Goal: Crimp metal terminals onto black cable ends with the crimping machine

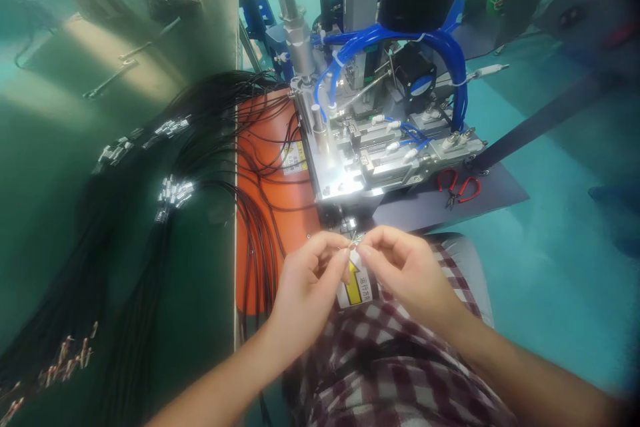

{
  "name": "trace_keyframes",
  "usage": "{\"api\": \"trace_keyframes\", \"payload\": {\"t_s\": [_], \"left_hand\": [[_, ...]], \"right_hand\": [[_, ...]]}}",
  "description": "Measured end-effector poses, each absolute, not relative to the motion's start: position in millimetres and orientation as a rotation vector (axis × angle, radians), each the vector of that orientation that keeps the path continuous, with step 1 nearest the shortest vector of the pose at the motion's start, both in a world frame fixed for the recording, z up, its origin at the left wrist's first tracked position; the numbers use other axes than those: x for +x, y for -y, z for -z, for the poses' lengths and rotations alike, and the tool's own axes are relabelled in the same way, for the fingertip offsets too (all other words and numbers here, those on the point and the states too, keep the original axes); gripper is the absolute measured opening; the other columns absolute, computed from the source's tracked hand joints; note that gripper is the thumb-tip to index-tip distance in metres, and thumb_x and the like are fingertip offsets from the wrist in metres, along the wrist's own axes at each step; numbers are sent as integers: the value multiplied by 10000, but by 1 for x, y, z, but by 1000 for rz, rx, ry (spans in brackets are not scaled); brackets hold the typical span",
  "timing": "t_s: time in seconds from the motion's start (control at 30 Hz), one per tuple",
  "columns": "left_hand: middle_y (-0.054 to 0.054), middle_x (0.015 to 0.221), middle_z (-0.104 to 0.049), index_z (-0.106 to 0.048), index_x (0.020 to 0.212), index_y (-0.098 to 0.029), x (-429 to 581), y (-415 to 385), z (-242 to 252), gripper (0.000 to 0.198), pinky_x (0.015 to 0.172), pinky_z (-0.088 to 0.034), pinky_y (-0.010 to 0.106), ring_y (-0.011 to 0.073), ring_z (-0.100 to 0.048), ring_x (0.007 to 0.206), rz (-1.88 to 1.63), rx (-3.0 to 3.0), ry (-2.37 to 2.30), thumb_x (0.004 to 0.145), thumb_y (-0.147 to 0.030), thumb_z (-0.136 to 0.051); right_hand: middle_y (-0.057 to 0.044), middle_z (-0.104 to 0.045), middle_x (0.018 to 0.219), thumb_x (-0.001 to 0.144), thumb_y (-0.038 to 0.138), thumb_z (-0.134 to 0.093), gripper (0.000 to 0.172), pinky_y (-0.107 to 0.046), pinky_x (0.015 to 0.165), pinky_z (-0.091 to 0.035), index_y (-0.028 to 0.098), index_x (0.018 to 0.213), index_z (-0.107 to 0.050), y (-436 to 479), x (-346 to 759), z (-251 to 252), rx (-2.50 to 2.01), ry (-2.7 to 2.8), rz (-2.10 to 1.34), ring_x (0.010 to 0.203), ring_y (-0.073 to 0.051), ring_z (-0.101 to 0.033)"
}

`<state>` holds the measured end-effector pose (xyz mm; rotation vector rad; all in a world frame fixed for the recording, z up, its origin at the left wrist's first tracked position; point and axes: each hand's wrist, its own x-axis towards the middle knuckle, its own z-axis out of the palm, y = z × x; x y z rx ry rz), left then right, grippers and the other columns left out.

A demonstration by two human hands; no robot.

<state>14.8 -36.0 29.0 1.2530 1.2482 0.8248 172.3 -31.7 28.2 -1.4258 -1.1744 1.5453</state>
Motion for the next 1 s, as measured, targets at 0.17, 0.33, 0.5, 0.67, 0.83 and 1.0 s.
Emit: {"api": "trace_keyframes", "payload": {"t_s": [0.17,0.33,0.5,0.67,0.83,1.0], "left_hand": [[-22,661,-588,-639,944,-192,14,36,-31,139,552,-435,204,108,-536,607,-787,1275,-1277,906,-301,-562],[-19,659,-599,-643,936,-190,14,36,-31,141,559,-441,211,114,-546,607,-758,1312,-1298,900,-305,-569],[-16,665,-581,-633,920,-188,15,35,-32,145,571,-445,215,117,-537,620,-781,1262,-1244,905,-315,-564],[-21,641,-535,-644,894,-179,11,33,-33,157,510,-379,197,94,-462,565,-813,1206,-1155,898,-321,-576],[-40,589,-483,-653,804,-152,9,29,-37,178,470,-307,185,62,-389,512,-760,1188,-1089,857,-320,-631],[-56,495,-475,-641,795,-140,8,24,-41,201,449,-290,181,60,-406,455,-659,1126,-1135,832,-338,-650]], "right_hand": [[11,-583,619,836,317,-614,155,-204,435,-373,168,829,-655,28,181,-28,-1414,1216,-1525,495,-93,-458],[28,-556,587,804,313,-652,148,-199,436,-368,167,779,-645,26,182,-31,-1384,1164,-1540,477,-80,-436],[76,-444,495,771,307,-673,156,-191,405,-269,168,733,-612,23,178,-30,-1302,1025,-1682,430,-58,-339],[94,-385,467,707,259,-680,129,-205,416,-158,152,679,-613,12,183,-26,-1130,838,-1988,416,-37,-251],[77,-434,521,740,249,-665,113,-204,415,-161,148,709,-626,7,190,-26,-1056,976,-2086,425,-36,-265],[-10,-592,797,831,180,-587,52,-239,601,-428,180,787,-615,9,192,-26,-1096,1446,-1653,719,-126,-540]]}}
